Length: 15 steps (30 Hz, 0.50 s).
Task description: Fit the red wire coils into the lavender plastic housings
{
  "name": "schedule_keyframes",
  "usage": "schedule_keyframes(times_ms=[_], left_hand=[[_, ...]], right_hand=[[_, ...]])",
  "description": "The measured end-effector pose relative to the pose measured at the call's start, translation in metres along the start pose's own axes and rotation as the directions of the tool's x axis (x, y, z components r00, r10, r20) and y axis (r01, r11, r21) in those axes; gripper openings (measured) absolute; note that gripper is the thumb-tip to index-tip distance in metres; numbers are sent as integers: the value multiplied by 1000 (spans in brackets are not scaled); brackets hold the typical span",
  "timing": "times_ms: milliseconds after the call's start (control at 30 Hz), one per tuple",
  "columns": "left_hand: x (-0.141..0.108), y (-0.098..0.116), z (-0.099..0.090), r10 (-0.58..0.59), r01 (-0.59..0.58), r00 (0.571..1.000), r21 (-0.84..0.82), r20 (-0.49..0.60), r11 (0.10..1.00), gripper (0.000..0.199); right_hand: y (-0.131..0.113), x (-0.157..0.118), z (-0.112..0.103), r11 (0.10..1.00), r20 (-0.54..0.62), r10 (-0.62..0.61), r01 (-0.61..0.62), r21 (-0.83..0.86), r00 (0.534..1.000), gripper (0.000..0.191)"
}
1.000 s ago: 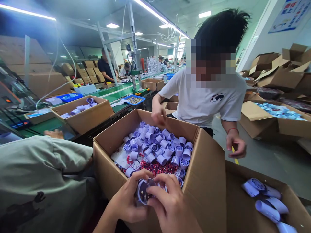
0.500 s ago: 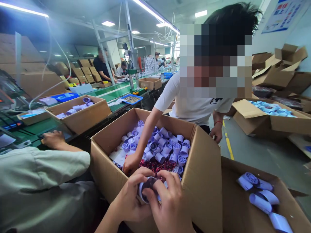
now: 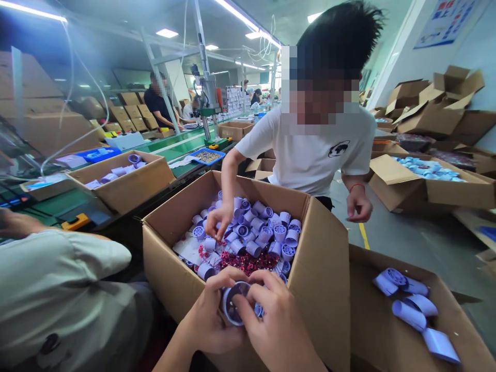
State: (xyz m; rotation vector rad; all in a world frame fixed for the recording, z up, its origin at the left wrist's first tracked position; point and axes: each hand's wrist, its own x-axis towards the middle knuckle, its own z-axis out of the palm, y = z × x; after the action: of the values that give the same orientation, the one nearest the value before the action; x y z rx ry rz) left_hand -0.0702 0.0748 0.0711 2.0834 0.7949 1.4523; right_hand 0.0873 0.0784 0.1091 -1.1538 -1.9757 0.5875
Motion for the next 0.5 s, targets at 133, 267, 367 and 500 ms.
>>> schedule_keyframes(times_ms=[133, 267, 367, 500], left_hand=[[1, 2, 0, -12, 12, 1000, -4, 3, 1000, 72], [1, 3, -1, 15, -16, 1000, 27, 9, 1000, 63], [1, 4, -1, 89, -82, 994, 101, -61, 991, 56], [-2, 2, 1, 145, -100, 971, 229, -189, 968, 52]], right_hand=[[-3, 1, -1, 987, -30, 157, -156, 33, 987, 12], [-7, 7, -6, 941, 132, 296, -312, 132, 946, 26], [-10, 12, -5, 890, 313, 285, -371, 265, 906, 33], [-13, 14, 10, 787, 379, 296, -449, 423, 877, 38]])
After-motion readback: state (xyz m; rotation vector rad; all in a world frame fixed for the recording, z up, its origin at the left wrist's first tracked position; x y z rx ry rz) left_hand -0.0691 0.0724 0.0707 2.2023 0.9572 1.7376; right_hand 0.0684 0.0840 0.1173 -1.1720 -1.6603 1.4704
